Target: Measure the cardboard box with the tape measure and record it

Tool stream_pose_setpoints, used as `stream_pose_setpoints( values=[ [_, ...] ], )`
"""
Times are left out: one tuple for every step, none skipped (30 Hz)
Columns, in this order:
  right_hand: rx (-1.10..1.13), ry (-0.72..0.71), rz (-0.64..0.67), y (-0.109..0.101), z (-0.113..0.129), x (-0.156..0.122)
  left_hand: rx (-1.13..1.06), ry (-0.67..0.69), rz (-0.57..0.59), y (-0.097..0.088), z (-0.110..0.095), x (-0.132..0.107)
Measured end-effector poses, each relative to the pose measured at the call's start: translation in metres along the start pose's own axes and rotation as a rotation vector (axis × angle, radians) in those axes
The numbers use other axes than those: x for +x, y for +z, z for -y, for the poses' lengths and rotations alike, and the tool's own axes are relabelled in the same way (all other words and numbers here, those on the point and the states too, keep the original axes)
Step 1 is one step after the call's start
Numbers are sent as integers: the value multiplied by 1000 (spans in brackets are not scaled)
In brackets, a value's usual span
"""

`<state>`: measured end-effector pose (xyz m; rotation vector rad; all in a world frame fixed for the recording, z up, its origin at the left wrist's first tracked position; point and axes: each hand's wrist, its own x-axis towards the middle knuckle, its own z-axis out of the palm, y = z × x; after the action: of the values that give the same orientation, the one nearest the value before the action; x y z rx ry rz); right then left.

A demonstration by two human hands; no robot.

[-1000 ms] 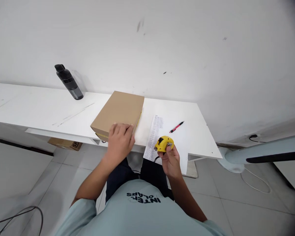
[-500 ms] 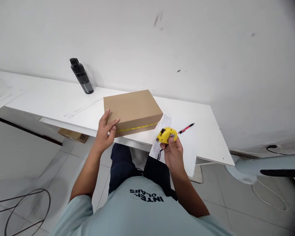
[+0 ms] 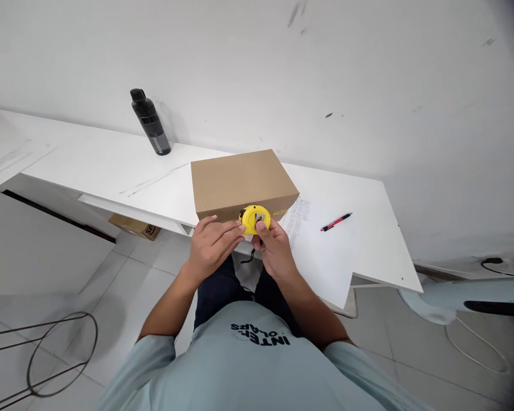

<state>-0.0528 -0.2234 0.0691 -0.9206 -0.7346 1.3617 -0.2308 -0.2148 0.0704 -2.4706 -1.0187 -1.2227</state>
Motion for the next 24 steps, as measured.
stream_pose_setpoints(
  values=[
    [-15,8,4,-1,-1,0,-3,22,7,-1,1,-1],
    [-29,15,11,-2,-2,0,-7,43,8,-3,0,-3],
    [-40,19,20,-3,-2,-1,-11,55,7,-4,0,-4],
    [-51,16,26,-5,-2,-1,-12,58,5,-6,1,-6],
    [-61,4,28,-7,-1,0,-6,48,1,-8,2,-7],
    [-70,-21,19,-9,1,2,13,24,-10,-10,6,-8],
    [-76,-60,-3,-13,5,5,45,-12,-33,-13,12,-9],
    [-80,-112,-38,-19,11,10,91,-64,-66,-15,21,-10],
    [-82,-174,-80,-27,18,17,146,-128,-111,-18,31,-11],
    [-80,-241,-125,-36,27,27,199,-195,-160,-20,43,-12],
    [-81,-306,-166,-47,36,38,239,-256,-202,-22,54,-13],
    [-80,-361,-200,-59,46,51,263,-303,-233,-23,65,-15],
    [-82,-402,-218,-72,55,65,267,-327,-246,-23,74,-16],
    [-88,-428,-225,-85,63,79,260,-331,-244,-22,81,-17],
    [-97,-435,-211,-96,69,93,248,-321,-230,-21,85,-19],
    [-104,-422,-190,-106,74,105,235,-309,-210,-19,87,-20],
    [-104,-407,-176,-115,76,116,227,-304,-189,-16,88,-21],
    [-100,-389,-159,-121,77,125,224,-307,-172,-14,86,-21],
    [-94,-371,-139,-125,77,131,219,-312,-158,-12,85,-21],
    [-86,-355,-118,-127,75,136,207,-314,-143,-11,83,-21],
    [-78,-344,-94,-127,72,140,184,-308,-128,-11,81,-20],
    [-72,-340,-72,-127,69,142,154,-294,-113,-11,80,-19],
    [-70,-340,-50,-126,66,143,121,-279,-102,-13,78,-18],
    [-74,-346,-33,-125,64,144,88,-268,-91,-15,77,-17]
  ],
)
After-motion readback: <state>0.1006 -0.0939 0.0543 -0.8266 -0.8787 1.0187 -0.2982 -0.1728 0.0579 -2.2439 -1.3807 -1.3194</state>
